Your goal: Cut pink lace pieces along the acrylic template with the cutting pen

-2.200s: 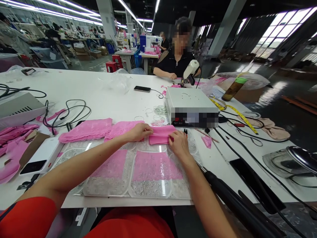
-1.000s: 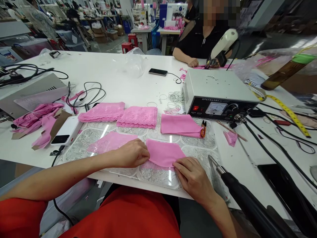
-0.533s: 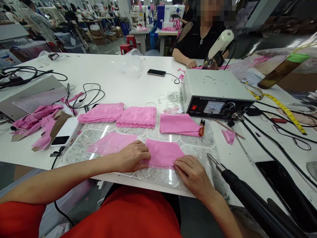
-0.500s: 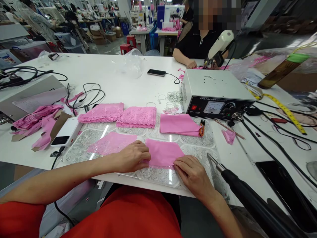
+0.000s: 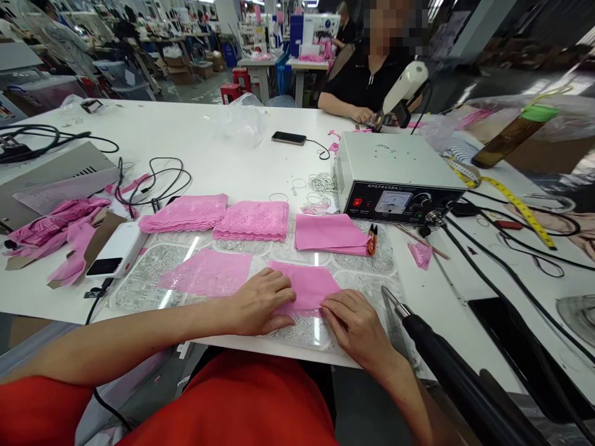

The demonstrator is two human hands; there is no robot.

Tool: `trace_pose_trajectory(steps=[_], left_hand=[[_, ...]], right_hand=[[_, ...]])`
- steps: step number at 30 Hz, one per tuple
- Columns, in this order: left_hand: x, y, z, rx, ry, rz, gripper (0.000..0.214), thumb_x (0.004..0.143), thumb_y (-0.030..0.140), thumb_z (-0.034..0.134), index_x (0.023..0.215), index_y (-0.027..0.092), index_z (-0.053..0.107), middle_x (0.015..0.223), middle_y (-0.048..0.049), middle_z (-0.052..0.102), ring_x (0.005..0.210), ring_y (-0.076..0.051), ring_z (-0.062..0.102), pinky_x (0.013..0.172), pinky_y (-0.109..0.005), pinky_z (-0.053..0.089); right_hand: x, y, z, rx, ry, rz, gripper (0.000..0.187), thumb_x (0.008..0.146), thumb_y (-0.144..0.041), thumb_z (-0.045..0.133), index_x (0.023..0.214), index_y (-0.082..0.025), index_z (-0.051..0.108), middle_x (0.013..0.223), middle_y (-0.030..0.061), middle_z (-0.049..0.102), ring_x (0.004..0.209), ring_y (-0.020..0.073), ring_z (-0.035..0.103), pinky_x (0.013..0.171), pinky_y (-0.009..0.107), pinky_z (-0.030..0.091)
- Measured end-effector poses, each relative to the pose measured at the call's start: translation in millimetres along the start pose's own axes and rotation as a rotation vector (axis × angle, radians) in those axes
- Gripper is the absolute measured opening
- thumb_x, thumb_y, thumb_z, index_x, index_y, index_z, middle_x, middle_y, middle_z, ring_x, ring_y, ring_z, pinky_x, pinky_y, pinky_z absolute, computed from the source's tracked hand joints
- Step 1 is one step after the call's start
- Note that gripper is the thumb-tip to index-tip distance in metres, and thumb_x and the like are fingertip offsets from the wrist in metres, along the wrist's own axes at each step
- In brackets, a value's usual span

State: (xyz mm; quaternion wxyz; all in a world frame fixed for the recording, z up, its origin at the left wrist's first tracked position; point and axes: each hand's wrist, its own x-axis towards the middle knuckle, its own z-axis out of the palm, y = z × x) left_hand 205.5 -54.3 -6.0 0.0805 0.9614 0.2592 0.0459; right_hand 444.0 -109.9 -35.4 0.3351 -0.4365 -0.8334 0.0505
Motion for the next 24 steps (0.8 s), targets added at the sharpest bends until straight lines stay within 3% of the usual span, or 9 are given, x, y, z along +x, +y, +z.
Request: trace_pose_trajectory(steps=[4,8,16,24], left_hand=[[16.1,13.0,7.2,0.04,-0.013,0.001,0.029,0.085,0.042,0.068,0.087,0.015,0.06,0.091,-0.0083,0.061,0.084,-0.023,0.053,0.074,-0.036,0.037],[23.8,18.3,10.6,0.027,-0.021,-0.033,0.01,0.09,0.022,0.057,0.085,0.014,0.061,0.087,-0.0089,0.061,0.083,-0.023,0.054,0.072,-0.035,0.037],[26.5,14.1,2.1,-0.105,-0.088,-0.118,0.017,0.089,0.015,0.053,0.081,0.015,0.069,0.079,-0.005,0.065,0.076,-0.019,0.059,0.072,-0.031,0.043],[32.1,9.5,-6.5,-0.241,-0.154,-0.16,0.021,0.082,0.009,0.053,0.073,0.015,0.07,0.074,-0.0034,0.067,0.07,-0.015,0.059,0.063,-0.023,0.04]], right_hand=[[1.4,-0.5,0.1,0.004,0.009,-0.014,0.015,0.09,-0.013,0.055,0.096,-0.022,0.066,0.087,0.0033,0.071,0.082,0.0163,0.066,0.076,0.033,0.055],[2.2,-0.9,0.1,-0.003,0.017,-0.017,0.015,0.09,-0.013,0.055,0.095,-0.021,0.066,0.087,0.0034,0.072,0.081,0.016,0.065,0.076,0.033,0.054],[2.3,-0.3,-2.5,0.021,0.014,-0.013,0.018,0.09,-0.013,0.053,0.097,-0.021,0.068,0.088,0.0051,0.072,0.082,0.0169,0.066,0.075,0.033,0.056],[2.7,-0.9,-4.9,0.019,-0.007,-0.036,0.02,0.089,-0.011,0.055,0.102,-0.021,0.065,0.091,0.0058,0.071,0.083,0.0176,0.066,0.075,0.035,0.057]])
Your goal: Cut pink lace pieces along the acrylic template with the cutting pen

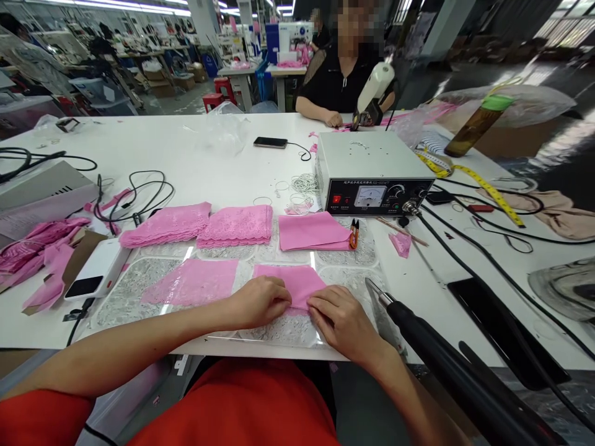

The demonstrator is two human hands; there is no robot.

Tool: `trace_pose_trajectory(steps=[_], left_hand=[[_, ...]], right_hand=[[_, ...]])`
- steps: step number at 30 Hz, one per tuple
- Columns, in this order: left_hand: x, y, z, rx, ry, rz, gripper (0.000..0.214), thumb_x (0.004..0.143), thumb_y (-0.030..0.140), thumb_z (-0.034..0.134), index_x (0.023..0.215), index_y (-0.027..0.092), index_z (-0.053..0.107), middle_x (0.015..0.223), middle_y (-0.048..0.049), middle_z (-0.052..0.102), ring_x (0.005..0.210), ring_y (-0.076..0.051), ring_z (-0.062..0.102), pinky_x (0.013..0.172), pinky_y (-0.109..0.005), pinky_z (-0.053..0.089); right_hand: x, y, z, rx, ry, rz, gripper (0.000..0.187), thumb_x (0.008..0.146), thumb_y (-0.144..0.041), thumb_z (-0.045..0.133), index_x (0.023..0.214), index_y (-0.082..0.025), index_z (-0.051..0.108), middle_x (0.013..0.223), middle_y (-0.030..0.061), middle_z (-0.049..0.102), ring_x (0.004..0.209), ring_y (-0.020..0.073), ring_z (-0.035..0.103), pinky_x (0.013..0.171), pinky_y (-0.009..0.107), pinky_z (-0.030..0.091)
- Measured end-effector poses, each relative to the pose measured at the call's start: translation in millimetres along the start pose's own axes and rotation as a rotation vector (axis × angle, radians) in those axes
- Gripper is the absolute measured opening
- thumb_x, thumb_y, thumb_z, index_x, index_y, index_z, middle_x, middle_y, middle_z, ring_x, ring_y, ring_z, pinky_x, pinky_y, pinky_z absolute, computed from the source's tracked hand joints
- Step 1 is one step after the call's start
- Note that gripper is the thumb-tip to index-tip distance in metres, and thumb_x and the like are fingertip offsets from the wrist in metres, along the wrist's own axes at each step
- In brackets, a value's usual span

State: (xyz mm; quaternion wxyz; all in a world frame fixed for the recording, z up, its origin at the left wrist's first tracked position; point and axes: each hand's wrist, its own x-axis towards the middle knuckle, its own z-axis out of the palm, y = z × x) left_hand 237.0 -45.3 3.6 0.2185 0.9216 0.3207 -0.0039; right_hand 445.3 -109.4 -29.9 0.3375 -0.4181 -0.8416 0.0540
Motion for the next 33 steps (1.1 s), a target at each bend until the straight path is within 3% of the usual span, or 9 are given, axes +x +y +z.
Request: trace_pose_trajectory(steps=[11,16,24,30,33], left_hand=[[2.0,-1.1,1.2,-0.128,0.005,-0.075,0.019,0.079,0.011,0.054,0.074,0.015,0.072,0.074,-0.0035,0.069,0.068,-0.015,0.058,0.062,-0.023,0.037],[-0.3,-3.1,1.5,-0.189,0.015,-0.102,0.02,0.081,0.01,0.052,0.078,0.014,0.072,0.082,-0.0044,0.072,0.072,-0.015,0.061,0.064,-0.022,0.039],[-5.3,-5.4,4.5,-0.296,0.067,-0.121,0.017,0.082,0.011,0.055,0.077,0.014,0.071,0.079,-0.004,0.071,0.069,-0.015,0.058,0.06,-0.023,0.034],[-2.5,-10.5,1.8,-0.379,0.07,-0.125,0.016,0.079,0.008,0.055,0.076,0.013,0.071,0.07,-0.0006,0.067,0.06,-0.011,0.051,0.055,-0.021,0.031],[-0.8,-15.0,1.4,-0.44,0.085,-0.124,0.017,0.08,0.008,0.054,0.076,0.013,0.07,0.067,0.0003,0.065,0.057,-0.01,0.049,0.054,-0.02,0.032]], right_hand=[[0.5,1.9,2.1,-0.021,-0.014,0.024,0.012,0.089,-0.014,0.056,0.098,-0.019,0.062,0.09,0.0044,0.07,0.083,0.0172,0.064,0.075,0.034,0.052],[5.7,-4.7,4.5,-0.183,0.036,0.028,0.012,0.086,-0.017,0.062,0.097,-0.018,0.062,0.095,0.0068,0.068,0.086,0.0211,0.06,0.077,0.038,0.05],[3.2,15.8,-3.4,-0.226,0.056,0.121,0.013,0.091,-0.017,0.055,0.098,-0.019,0.065,0.095,0.0057,0.066,0.088,0.0182,0.063,0.077,0.032,0.054],[29.1,6.4,0.4,-0.17,0.106,0.171,0.012,0.093,-0.022,0.054,0.094,-0.021,0.066,0.09,0.0029,0.065,0.064,0.0105,0.061,0.061,0.024,0.052],[30.8,-1.2,-3.3,-0.139,0.034,0.189,0.019,0.092,-0.03,0.056,0.107,-0.023,0.065,0.1,0.0051,0.064,0.064,0.0106,0.061,0.064,0.025,0.054]])
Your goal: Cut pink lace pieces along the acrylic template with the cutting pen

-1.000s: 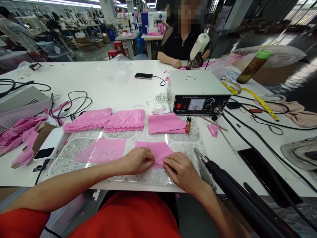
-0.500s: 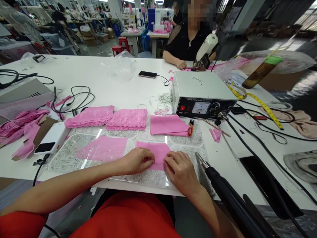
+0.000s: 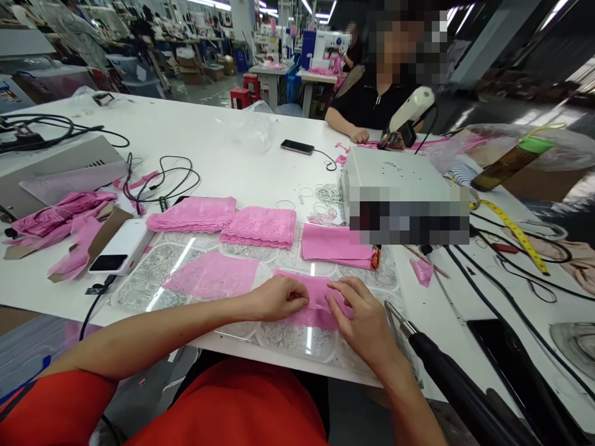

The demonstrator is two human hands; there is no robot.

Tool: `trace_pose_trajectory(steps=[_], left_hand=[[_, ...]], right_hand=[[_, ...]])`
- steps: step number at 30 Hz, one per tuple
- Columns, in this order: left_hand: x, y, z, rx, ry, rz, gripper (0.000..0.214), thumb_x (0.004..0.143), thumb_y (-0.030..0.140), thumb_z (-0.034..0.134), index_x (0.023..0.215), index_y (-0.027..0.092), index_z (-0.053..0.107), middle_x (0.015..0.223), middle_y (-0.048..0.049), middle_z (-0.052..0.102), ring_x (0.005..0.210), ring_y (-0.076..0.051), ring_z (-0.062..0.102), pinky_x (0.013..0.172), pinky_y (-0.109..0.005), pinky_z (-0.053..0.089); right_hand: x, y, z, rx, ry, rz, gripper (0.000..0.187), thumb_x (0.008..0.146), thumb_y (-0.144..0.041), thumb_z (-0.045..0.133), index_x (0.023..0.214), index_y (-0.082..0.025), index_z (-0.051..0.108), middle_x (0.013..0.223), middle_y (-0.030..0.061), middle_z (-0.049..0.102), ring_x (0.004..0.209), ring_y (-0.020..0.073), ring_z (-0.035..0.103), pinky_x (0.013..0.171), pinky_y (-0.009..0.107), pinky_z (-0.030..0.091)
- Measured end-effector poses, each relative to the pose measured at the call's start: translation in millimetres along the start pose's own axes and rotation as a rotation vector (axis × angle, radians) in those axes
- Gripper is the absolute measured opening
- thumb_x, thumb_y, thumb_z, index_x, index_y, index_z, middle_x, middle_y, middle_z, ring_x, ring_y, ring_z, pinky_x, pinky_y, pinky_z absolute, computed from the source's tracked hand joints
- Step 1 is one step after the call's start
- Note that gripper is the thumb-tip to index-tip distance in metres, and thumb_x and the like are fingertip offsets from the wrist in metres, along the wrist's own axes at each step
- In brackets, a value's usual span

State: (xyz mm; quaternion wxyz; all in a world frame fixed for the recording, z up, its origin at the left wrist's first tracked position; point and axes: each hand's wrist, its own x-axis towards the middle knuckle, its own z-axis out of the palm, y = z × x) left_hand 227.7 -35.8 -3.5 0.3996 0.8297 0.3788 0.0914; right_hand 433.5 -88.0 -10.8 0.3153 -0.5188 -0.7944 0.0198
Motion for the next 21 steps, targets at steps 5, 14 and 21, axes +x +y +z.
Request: trace_pose_trajectory(steps=[5,14,21], left_hand=[[-0.6,-6.3,1.8,-0.146,0.021,0.007,0.015,0.076,0.006,0.055,0.072,0.013,0.068,0.063,0.0013,0.06,0.057,-0.01,0.047,0.055,-0.021,0.031],[-4.3,-10.0,-11.5,-0.703,0.05,-0.145,0.02,0.08,0.004,0.048,0.068,0.013,0.062,0.064,0.0,0.062,0.065,-0.011,0.058,0.07,-0.023,0.047],[-57.1,-47.6,-64.6,-1.193,0.217,-0.361,0.024,0.092,0.022,0.04,0.082,0.012,0.06,0.079,-0.0081,0.069,0.073,-0.016,0.069,0.074,-0.031,0.057]], right_hand=[[-16.1,7.3,-6.7,-0.149,-0.161,-0.012,0.022,0.092,-0.032,0.052,0.105,-0.025,0.068,0.104,0.0054,0.067,0.083,0.0171,0.068,0.063,0.027,0.055],[45.5,-16.1,9.4,-0.059,-0.011,-0.114,0.019,0.089,-0.018,0.051,0.095,-0.022,0.069,0.091,0.004,0.071,0.065,0.0128,0.064,0.059,0.026,0.053],[122.5,-98.0,65.4,0.111,-0.217,-0.309,0.018,0.089,-0.016,0.053,0.094,-0.02,0.07,0.09,0.0053,0.071,0.073,0.0139,0.065,0.06,0.025,0.049]])
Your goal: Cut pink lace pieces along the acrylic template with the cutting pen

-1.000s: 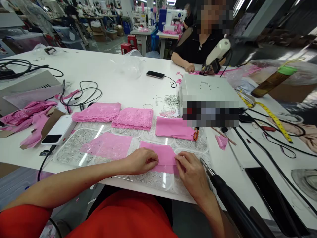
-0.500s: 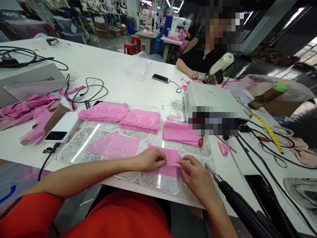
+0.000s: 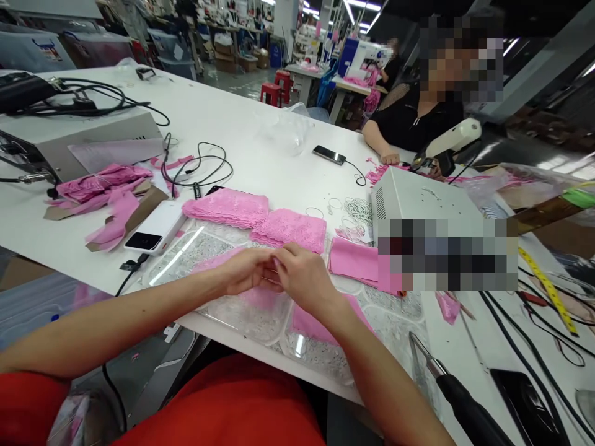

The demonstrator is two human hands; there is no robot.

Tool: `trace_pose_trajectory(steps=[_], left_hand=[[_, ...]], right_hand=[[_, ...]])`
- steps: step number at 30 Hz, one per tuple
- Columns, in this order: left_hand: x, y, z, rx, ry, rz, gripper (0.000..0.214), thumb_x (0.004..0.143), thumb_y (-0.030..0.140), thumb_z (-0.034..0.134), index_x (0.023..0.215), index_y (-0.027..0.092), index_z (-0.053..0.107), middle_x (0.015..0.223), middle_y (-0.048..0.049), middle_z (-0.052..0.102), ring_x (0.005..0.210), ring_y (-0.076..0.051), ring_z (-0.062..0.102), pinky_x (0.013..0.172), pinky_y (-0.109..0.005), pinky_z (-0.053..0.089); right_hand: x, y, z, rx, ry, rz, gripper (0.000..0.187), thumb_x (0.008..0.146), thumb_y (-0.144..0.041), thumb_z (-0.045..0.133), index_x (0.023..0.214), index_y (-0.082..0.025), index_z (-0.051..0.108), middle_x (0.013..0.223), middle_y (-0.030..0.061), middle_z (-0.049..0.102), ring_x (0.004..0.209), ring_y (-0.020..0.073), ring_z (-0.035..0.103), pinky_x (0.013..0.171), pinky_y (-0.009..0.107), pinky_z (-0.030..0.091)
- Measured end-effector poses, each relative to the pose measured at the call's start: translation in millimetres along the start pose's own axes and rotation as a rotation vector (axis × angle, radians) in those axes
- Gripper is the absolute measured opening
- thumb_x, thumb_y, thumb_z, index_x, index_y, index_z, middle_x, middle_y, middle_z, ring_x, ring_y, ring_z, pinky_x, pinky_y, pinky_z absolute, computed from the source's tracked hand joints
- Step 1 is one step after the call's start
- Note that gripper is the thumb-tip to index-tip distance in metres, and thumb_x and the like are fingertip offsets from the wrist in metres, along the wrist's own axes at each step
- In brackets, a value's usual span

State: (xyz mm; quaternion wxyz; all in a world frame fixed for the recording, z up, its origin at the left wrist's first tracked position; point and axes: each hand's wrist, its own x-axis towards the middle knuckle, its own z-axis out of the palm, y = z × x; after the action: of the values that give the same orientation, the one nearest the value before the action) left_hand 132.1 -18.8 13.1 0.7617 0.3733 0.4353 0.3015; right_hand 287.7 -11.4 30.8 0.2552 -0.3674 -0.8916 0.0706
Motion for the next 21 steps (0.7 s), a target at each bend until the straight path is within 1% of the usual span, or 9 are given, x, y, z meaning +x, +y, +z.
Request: trace_pose_trajectory(steps=[3,6,7,9,11,13,16,18,21], left_hand=[[-23.3,5.2,-33.7,-0.102,0.096,-0.035,0.041,0.095,0.042,0.04,0.076,0.012,0.06,0.074,-0.0094,0.069,0.067,-0.017,0.068,0.069,-0.03,0.057],[-40.6,3.9,-55.8,-0.129,0.152,-0.085,0.051,0.093,0.055,0.042,0.078,0.011,0.063,0.074,-0.0099,0.07,0.065,-0.017,0.068,0.066,-0.029,0.057],[-44.0,2.4,-60.5,-0.122,0.167,-0.103,0.053,0.091,0.058,0.045,0.08,0.01,0.065,0.074,-0.01,0.07,0.065,-0.017,0.069,0.066,-0.03,0.058],[-47.3,-1.2,-66.9,-0.09,0.2,-0.127,0.052,0.087,0.06,0.053,0.083,0.009,0.066,0.075,-0.0098,0.071,0.066,-0.019,0.069,0.067,-0.031,0.058],[-47.0,-5.1,-70.4,-0.043,0.231,-0.132,0.046,0.08,0.054,0.065,0.082,0.009,0.067,0.074,-0.0095,0.072,0.066,-0.019,0.069,0.064,-0.031,0.058],[-44.9,-8.3,-71.9,0.008,0.254,-0.119,0.033,0.073,0.041,0.075,0.077,0.009,0.067,0.07,-0.0078,0.071,0.062,-0.018,0.068,0.058,-0.027,0.056],[-42.5,-8.9,-71.0,0.08,0.273,-0.094,0.018,0.071,0.024,0.075,0.067,0.01,0.064,0.058,-0.0029,0.066,0.049,-0.012,0.062,0.048,-0.019,0.048],[-42.2,-5.1,-68.3,0.112,0.27,-0.079,0.019,0.075,0.021,0.071,0.063,0.011,0.061,0.053,-0.0011,0.064,0.043,-0.01,0.057,0.042,-0.016,0.042],[-42.1,5.5,-61.5,0.141,0.252,-0.052,0.027,0.079,0.024,0.069,0.058,0.012,0.057,0.05,-0.0007,0.062,0.038,-0.008,0.052,0.038,-0.015,0.036]], right_hand=[[27.7,-22.5,22.6,0.118,-0.099,-0.081,0.019,0.088,-0.013,0.053,0.095,-0.019,0.07,0.091,0.0053,0.07,0.076,0.0136,0.064,0.065,0.025,0.05],[39.6,-35.1,32.2,0.299,-0.205,-0.157,0.023,0.087,-0.011,0.054,0.103,-0.019,0.069,0.101,0.0058,0.07,0.082,0.013,0.065,0.071,0.025,0.053],[40.3,-34.5,31.7,0.36,-0.224,-0.15,0.026,0.086,-0.011,0.054,0.107,-0.019,0.068,0.106,0.0061,0.07,0.08,0.0121,0.065,0.07,0.025,0.053],[37.6,-25.5,27.2,0.449,-0.221,-0.058,0.03,0.086,-0.015,0.056,0.113,-0.021,0.066,0.111,0.0063,0.069,0.073,0.0102,0.064,0.065,0.024,0.054],[30.8,-8.7,21.8,0.458,-0.165,0.093,0.025,0.086,-0.021,0.057,0.108,-0.021,0.069,0.101,0.0055,0.071,0.068,0.0109,0.063,0.061,0.025,0.054],[21.6,9.5,19.5,0.413,-0.142,0.215,0.018,0.084,-0.027,0.059,0.095,-0.021,0.072,0.084,0.0042,0.072,0.063,0.0127,0.062,0.057,0.026,0.052],[9.6,27.0,24.5,0.37,-0.164,0.291,0.017,0.083,-0.03,0.059,0.087,-0.021,0.073,0.071,0.0024,0.07,0.056,0.0126,0.058,0.052,0.027,0.05],[6.5,29.9,30.9,0.36,-0.17,0.294,0.017,0.081,-0.031,0.06,0.088,-0.02,0.072,0.073,0.0027,0.07,0.055,0.0122,0.057,0.053,0.027,0.05],[9.7,25.2,37.3,0.365,-0.192,0.277,0.024,0.077,-0.031,0.066,0.098,-0.021,0.071,0.088,0.0046,0.072,0.063,0.013,0.061,0.059,0.029,0.052]])
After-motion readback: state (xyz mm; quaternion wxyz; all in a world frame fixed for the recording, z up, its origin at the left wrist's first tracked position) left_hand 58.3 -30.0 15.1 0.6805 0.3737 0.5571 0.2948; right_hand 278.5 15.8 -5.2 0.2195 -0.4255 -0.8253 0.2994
